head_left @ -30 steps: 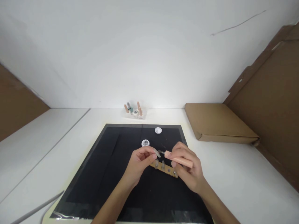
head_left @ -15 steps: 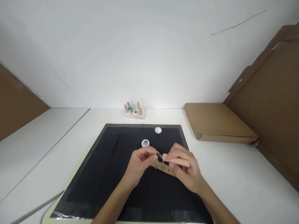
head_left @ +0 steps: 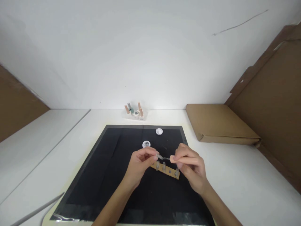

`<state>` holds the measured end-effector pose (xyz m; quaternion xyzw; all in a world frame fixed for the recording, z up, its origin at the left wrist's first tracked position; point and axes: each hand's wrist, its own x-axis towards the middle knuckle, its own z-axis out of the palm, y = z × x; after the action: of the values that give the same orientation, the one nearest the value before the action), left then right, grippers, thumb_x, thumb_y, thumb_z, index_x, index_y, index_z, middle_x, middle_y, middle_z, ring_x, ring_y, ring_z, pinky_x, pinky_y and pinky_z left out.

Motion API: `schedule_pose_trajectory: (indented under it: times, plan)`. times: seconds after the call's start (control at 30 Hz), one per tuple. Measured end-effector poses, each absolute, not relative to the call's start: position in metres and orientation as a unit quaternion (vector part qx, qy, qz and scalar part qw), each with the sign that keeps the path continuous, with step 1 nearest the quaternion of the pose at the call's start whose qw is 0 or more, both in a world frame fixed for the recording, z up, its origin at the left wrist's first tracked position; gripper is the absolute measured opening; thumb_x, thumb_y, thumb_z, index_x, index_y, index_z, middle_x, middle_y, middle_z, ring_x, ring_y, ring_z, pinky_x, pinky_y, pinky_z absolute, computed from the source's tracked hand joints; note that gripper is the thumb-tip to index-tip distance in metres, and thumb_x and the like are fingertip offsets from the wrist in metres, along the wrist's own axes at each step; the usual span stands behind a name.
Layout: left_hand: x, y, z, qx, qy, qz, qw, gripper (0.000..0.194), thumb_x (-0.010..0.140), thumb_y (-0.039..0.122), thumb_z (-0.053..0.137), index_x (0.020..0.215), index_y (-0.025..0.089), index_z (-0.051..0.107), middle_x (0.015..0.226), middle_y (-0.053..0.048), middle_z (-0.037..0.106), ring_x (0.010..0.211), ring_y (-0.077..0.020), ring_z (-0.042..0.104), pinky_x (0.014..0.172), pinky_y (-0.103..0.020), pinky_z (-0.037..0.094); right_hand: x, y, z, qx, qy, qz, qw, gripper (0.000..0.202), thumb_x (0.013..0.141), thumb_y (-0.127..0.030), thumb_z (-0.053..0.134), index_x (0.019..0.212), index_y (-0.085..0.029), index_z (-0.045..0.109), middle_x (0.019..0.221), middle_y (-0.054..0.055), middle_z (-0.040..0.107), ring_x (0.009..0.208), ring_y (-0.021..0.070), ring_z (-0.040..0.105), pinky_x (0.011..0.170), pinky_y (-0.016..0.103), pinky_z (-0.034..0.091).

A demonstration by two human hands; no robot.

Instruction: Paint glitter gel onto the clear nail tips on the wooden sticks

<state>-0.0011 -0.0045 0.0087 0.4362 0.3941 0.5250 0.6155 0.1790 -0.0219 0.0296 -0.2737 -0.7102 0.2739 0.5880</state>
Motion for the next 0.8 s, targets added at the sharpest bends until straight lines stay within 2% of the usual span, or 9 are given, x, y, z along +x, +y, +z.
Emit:
schedule_pose_trajectory:
  times: [0.17, 0.3, 0.47, 0.63, 0.8]
  plan:
    - [-0.0004, -0.0040, 0.0089, 0.431, 0.382, 0.522, 0.629, 0.015, 0.058, 0.025, 0.085, 0.064, 0.016, 0.074, 0.074, -0.004, 0.069, 0.069, -0.0139, 0.061, 0.063, -0.024, 0.048, 0.1778, -0.0234, 0.0316, -0.309, -0.692, 0.339, 0.558, 0.014, 0.085, -0.014, 0.056, 0.088, -0.023, 0.066, 0.074, 0.002, 0.059, 0.067, 0.0163, 0.052, 0.058, 0.029, 0.042]
    - [-0.0002, -0.0042, 0.0093, 0.430, 0.381, 0.521, 0.631, 0.014, 0.058, 0.024, 0.085, 0.064, 0.016, 0.074, 0.074, -0.003, 0.069, 0.068, -0.0130, 0.061, 0.063, -0.023, 0.048, 0.1759, -0.0235, 0.0317, -0.310, -0.700, 0.343, 0.544, 0.015, 0.083, -0.012, 0.058, 0.089, -0.022, 0.067, 0.074, 0.001, 0.060, 0.065, 0.0150, 0.053, 0.057, 0.027, 0.042]
    - [-0.0013, -0.0055, 0.0078, 0.428, 0.385, 0.522, 0.630, 0.015, 0.058, 0.025, 0.085, 0.064, 0.016, 0.075, 0.076, -0.005, 0.071, 0.068, -0.0144, 0.062, 0.062, -0.024, 0.048, 0.1743, -0.0205, 0.0312, -0.296, -0.714, 0.291, 0.565, 0.022, 0.082, -0.007, 0.053, 0.077, -0.022, 0.069, 0.073, 0.003, 0.065, 0.064, 0.0161, 0.052, 0.055, 0.029, 0.042]
    - [-0.0023, -0.0052, 0.0071, 0.425, 0.391, 0.525, 0.625, 0.014, 0.057, 0.025, 0.085, 0.063, 0.017, 0.075, 0.075, -0.005, 0.071, 0.068, -0.0149, 0.061, 0.061, -0.025, 0.048, 0.1764, -0.0191, 0.0285, -0.269, -0.694, 0.290, 0.602, 0.026, 0.083, -0.008, 0.051, 0.065, -0.022, 0.064, 0.067, 0.001, 0.065, 0.058, 0.0156, 0.050, 0.053, 0.030, 0.040]
    - [-0.0026, -0.0038, 0.0070, 0.427, 0.380, 0.528, 0.628, 0.014, 0.055, 0.024, 0.086, 0.062, 0.017, 0.076, 0.075, -0.005, 0.070, 0.068, -0.0148, 0.062, 0.061, -0.025, 0.048, 0.1794, -0.0214, 0.0278, -0.297, -0.692, 0.289, 0.591, 0.021, 0.086, -0.014, 0.053, 0.078, -0.023, 0.070, 0.072, 0.004, 0.066, 0.064, 0.0178, 0.053, 0.056, 0.032, 0.042]
